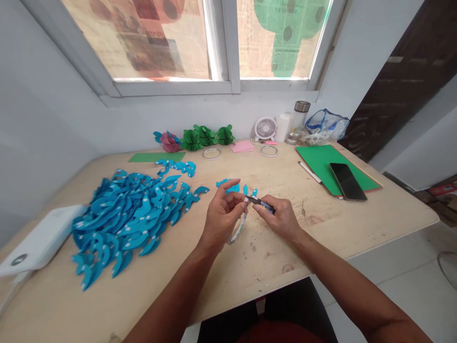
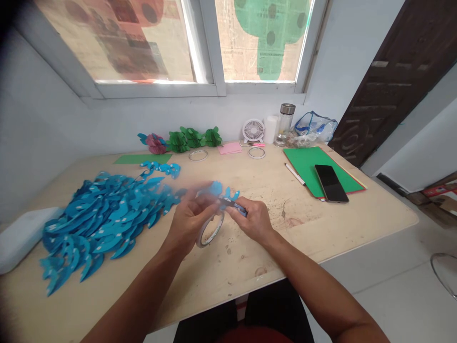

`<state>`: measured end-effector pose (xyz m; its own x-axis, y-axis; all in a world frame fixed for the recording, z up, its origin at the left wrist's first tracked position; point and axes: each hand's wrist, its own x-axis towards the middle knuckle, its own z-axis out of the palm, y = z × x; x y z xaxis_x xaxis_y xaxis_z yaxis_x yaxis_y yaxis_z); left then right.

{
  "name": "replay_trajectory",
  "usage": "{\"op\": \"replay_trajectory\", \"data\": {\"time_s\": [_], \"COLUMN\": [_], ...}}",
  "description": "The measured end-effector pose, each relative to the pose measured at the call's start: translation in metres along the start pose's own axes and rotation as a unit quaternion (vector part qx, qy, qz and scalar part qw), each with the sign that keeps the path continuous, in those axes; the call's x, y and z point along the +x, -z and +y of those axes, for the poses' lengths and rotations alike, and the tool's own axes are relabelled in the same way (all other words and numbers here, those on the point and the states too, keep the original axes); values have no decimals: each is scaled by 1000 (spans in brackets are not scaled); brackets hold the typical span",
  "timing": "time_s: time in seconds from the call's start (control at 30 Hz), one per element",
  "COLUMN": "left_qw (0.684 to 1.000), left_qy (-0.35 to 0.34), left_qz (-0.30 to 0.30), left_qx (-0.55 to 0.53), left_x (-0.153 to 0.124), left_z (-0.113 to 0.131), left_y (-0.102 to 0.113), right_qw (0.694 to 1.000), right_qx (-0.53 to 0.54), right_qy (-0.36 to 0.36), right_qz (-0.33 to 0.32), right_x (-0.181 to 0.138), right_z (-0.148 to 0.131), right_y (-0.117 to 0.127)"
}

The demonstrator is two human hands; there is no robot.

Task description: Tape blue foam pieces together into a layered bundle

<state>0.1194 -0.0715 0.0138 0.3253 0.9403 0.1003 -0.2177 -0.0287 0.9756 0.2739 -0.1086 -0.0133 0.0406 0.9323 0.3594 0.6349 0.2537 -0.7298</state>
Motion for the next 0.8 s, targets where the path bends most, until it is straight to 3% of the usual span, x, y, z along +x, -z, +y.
{"op": "replay_trajectory", "data": {"time_s": [0.23,0.47,0.8], "left_qw": [1000,999,999], "left_qy": [6,7,-13], "left_qz": [-1,-14,-38], "left_qx": [-5,-51,-34], "left_x": [0,0,-6], "left_z": [-1,-6,-13], "left_y": [1,0,-9], "right_qw": [999,995,980], "right_qx": [4,83,174], "right_qy": [-32,-46,-94], "right_qz": [33,-1,14], "right_x": [3,3,4], "right_z": [4,2,3], "right_y": [1,1,-2]}}
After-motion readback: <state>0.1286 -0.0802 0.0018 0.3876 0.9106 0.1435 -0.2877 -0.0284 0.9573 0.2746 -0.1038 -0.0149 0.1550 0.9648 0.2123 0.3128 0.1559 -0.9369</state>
